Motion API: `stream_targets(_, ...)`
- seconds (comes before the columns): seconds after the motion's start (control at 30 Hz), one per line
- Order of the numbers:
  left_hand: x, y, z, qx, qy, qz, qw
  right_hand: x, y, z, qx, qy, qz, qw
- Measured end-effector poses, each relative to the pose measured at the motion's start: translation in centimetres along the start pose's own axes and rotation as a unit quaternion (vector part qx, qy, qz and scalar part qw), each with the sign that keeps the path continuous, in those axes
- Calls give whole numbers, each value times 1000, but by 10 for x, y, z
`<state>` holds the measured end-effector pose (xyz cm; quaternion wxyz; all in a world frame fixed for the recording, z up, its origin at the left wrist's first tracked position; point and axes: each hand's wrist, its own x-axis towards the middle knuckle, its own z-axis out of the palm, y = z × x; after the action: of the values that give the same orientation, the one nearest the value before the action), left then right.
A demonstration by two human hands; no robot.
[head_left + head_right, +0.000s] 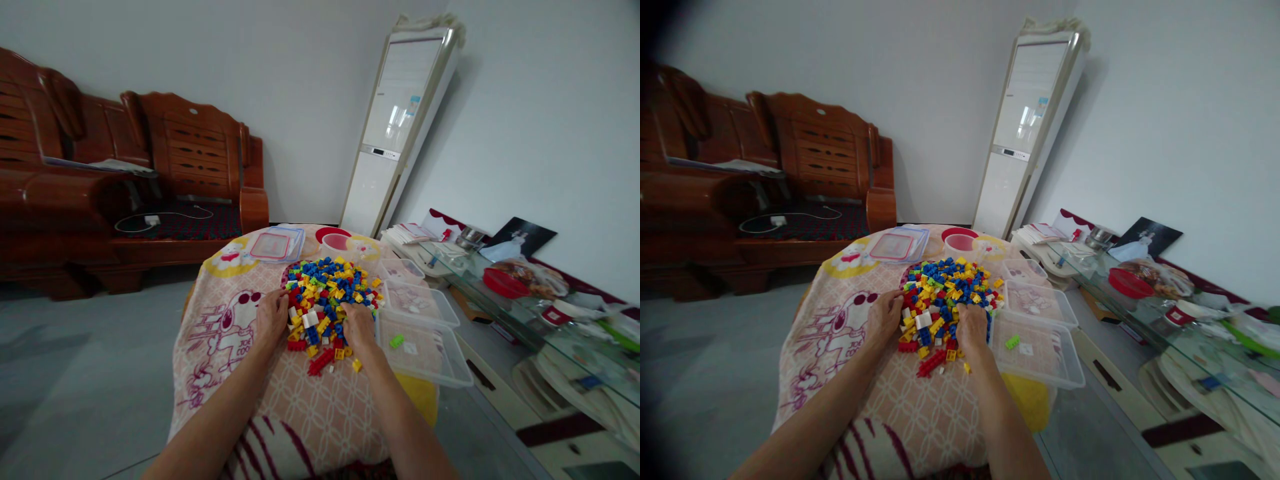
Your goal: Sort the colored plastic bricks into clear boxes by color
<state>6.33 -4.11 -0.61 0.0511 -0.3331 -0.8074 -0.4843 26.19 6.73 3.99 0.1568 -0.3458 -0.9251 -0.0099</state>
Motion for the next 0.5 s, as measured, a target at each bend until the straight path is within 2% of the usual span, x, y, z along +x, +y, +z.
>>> stream_targets(0.1,0,2,-1,4,-2,-1,1000,-3,4,-6,60,43,22,997)
stream_targets(0.23,0,5,1,19,-7,-1,1000,-16,0,-23,134,94,65,984)
stream_targets(0.33,1,6,1,44,-10,-3,999,-36,-10,-32,162,109,74,978)
stream_targets(0.43,7,7,-1,88,-21,-14,996,-60,-22,-31,167,113,59,978)
stream_targets(0.5,9,10,-1,135,-24,-42,990,-74,-28,-29,156,112,49,980)
